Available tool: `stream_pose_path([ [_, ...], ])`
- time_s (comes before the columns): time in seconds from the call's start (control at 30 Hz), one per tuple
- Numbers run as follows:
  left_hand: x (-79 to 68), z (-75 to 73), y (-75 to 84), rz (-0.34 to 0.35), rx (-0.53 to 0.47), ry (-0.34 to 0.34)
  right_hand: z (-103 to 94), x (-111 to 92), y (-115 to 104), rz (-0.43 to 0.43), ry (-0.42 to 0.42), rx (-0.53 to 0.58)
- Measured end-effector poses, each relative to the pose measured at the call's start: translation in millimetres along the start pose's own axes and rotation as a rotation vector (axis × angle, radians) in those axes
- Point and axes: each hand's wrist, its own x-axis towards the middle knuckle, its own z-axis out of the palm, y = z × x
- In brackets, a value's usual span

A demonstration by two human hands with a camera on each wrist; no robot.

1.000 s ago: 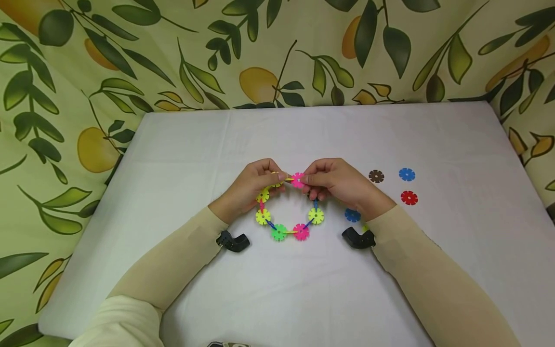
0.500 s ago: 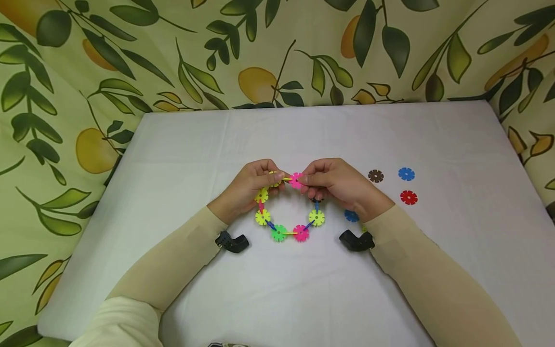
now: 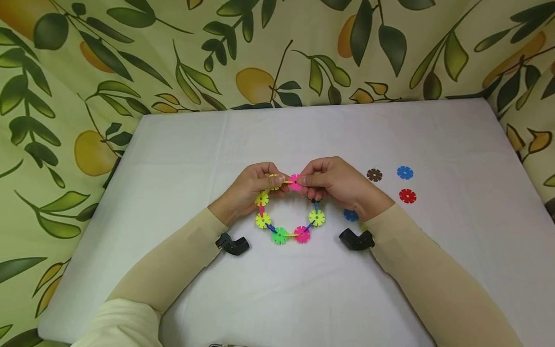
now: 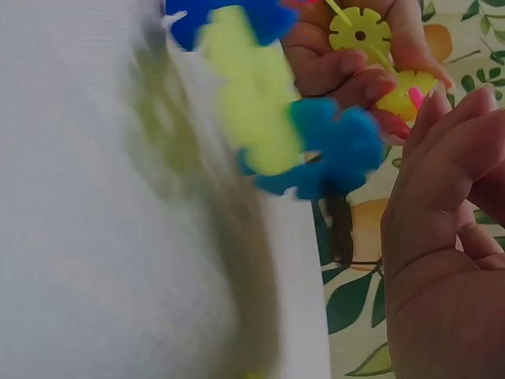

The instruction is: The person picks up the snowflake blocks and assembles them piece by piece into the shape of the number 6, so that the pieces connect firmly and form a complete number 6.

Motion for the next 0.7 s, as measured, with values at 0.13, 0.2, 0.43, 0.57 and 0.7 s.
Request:
stream_pose_path([
  [0.13, -0.6, -2.7, 1.5, 0.023, 0.091, 0.001, -4.6, -3, -6, -0.004, 0.059, -0.121],
  [0.2, -0.6, -5.5, 2.8, 0.015, 0.172, 0.015, -15.4, -5, -8, 0.005, 0.111, -0.216],
  [0.43, -0.3, -16.3, 8.0, -0.082, 0.360, 0.065, -89.1, -16, 0, 0.014, 0.266, -0.581],
  [0.57, -1.1, -16.6, 8.1, -0.123, 0.402, 0.093, -123.7, -27, 3, 0.094, 0.160, -0.742],
  [0.7, -1.6, -14.3, 9.5, -0.135, 0.409, 0.140, -139.3, -35, 6, 0.115, 0.076, -0.779],
])
